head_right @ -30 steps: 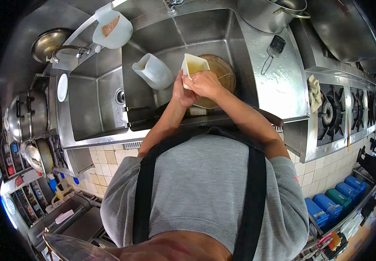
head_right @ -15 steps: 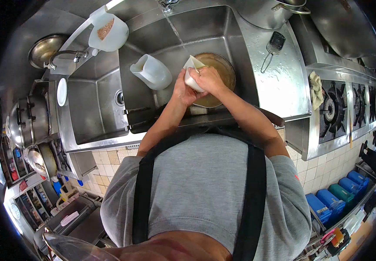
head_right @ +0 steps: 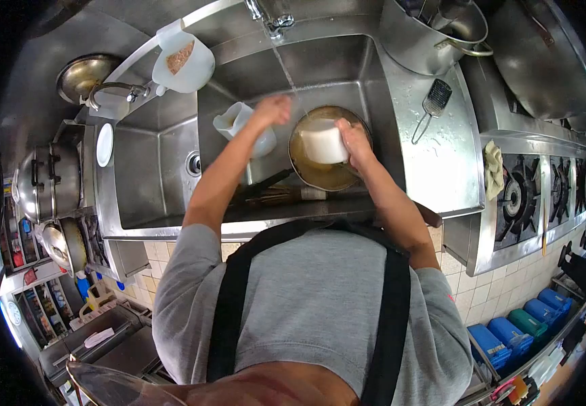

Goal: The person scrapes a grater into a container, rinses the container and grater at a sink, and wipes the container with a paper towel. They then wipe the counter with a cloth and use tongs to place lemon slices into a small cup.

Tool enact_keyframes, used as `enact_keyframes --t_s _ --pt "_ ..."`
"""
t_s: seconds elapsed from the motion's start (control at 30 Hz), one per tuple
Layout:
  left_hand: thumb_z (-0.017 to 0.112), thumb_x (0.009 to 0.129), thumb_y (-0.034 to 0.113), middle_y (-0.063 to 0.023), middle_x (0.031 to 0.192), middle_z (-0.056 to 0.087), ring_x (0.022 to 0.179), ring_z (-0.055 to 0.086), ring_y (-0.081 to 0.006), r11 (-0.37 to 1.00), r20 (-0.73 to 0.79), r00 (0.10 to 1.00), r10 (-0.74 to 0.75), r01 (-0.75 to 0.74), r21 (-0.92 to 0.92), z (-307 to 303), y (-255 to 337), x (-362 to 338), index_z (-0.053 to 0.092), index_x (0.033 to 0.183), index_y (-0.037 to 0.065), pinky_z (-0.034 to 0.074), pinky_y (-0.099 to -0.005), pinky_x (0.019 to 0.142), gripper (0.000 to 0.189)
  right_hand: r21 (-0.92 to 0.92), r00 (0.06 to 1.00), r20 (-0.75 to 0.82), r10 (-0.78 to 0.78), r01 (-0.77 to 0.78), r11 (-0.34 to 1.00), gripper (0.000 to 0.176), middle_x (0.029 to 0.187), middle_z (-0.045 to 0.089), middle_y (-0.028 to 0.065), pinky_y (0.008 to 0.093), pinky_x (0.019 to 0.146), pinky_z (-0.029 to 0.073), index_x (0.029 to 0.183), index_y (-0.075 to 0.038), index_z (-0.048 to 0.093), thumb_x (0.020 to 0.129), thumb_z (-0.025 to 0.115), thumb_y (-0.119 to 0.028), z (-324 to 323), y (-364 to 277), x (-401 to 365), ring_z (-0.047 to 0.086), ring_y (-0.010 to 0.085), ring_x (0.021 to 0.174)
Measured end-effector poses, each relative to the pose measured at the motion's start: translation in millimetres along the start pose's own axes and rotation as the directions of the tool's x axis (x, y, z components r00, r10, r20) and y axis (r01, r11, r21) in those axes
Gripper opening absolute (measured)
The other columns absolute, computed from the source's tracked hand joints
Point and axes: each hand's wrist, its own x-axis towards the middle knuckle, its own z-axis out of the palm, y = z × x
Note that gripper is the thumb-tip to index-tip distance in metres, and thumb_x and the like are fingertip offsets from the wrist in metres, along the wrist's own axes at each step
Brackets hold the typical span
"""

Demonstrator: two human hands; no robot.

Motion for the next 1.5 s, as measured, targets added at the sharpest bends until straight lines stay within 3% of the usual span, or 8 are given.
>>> enact_keyframes --t_s 0.1,0.27,0.67,0.8,1.07,1.23,1.37,1.5 --pt "0.058 0.086 0.028 -0.0155 0.103 0.063 0.086 0.065 -0.0289 0.791 -0.398 0.774 0.493 -0.208 0.575 -33.1 48.9 48.6 0.062 0.111 0.009 0.052 -0.0384 0.080 0.032 0.029 0.991 -0.132 -0.001 0.005 1.000 0.059 0.095 0.061 0.0204 0.0376 0.070 0.050 0.109 0.011 0.050 0.078 0.063 -0.038 7.5 -6.7 -17.7 0.061 0.0254 0.082" --pt "0.058 0.085 0.025 -0.0152 0.120 0.054 0.115 0.051 -0.0312 0.346 -0.136 0.511 0.849 -0.341 0.874 -47.0 107.7 117.7 0.056 0.118 0.003 0.045 -0.0401 0.094 0.040 0.084 0.995 -0.101 -0.027 0.035 0.996 0.046 0.080 0.062 0.0139 0.0336 0.061 0.050 0.092 0.010 0.058 0.080 0.063 -0.034 -2.8 -6.6 -21.5 0.059 0.0200 0.067" --pt "0.049 0.089 0.032 -0.0160 0.112 0.059 0.108 0.053 -0.0316 0.325 -0.131 0.848 0.513 -0.051 0.944 -38.7 151.7 181.2 0.065 0.104 0.000 0.044 -0.0442 0.092 0.039 -0.121 0.984 -0.179 0.019 -0.041 0.992 0.046 0.076 0.063 0.0192 0.0354 0.063 0.049 0.084 0.014 0.059 0.081 0.056 -0.031 -11.8 2.6 -0.6 0.060 0.0217 0.067" --pt "0.047 0.087 0.026 -0.0170 0.113 0.058 0.106 0.053 -0.0327 0.240 0.034 0.873 0.486 -0.171 0.956 -48.6 171.3 143.2 0.067 0.104 0.000 0.044 -0.0454 0.091 0.037 -0.718 0.962 0.084 -0.260 0.240 0.654 0.051 0.071 0.061 0.0283 0.0436 0.073 0.049 0.072 0.006 0.065 0.083 0.048 -0.041 19.7 -34.7 1.8 0.063 0.0406 0.074" --pt "0.053 0.079 0.011 -0.0241 0.119 0.049 0.115 0.047 -0.0396 0.158 -0.075 0.662 0.746 -0.066 0.985 -23.8 140.9 104.8 0.061 0.107 -0.005 0.040 -0.0482 0.096 0.033 -0.897 0.865 0.395 -0.311 0.436 0.072 0.050 0.075 0.065 0.0221 0.0440 0.075 0.052 0.072 -0.006 0.071 0.089 0.042 -0.043 66.3 -75.7 27.4 0.065 0.0372 0.076" --pt "0.059 0.084 0.016 -0.0154 0.099 0.060 0.092 0.060 -0.0212 0.943 -0.157 0.930 0.332 -0.324 0.075 -3.8 82.3 87.9 0.062 0.105 -0.003 0.049 -0.0372 0.081 0.028 -0.845 0.830 0.535 -0.160 0.525 -0.100 0.043 0.080 0.067 0.0179 0.0436 0.077 0.051 0.079 -0.007 0.071 0.089 0.046 -0.041 86.0 -90.1 39.5 0.066 0.0345 0.079" --pt "0.068 0.082 0.017 -0.0058 0.080 0.062 0.071 0.059 -0.0098 0.851 0.078 0.977 0.201 -0.134 -0.508 -1.2 75.2 38.7 0.065 0.099 -0.002 0.048 -0.0247 0.059 0.026 -0.794 0.772 0.607 -0.187 0.599 -0.106 0.040 0.092 0.067 0.0186 0.0441 0.082 0.050 0.084 -0.006 0.070 0.086 0.051 -0.041 92.0 -66.3 61.3 0.065 0.0337 0.088" --pt "0.070 0.080 0.018 -0.0049 0.069 0.060 0.058 0.056 -0.0103 0.948 0.097 0.995 0.030 0.003 -0.320 -14.7 87.0 1.5 0.068 0.089 -0.001 0.043 -0.0245 0.048 0.021 -0.730 0.728 0.682 -0.066 0.673 -0.119 0.040 0.100 0.065 0.0180 0.0441 0.087 0.048 0.086 -0.005 0.069 0.084 0.053 -0.041 107.9 -76.0 46.1 0.063 0.0326 0.095"
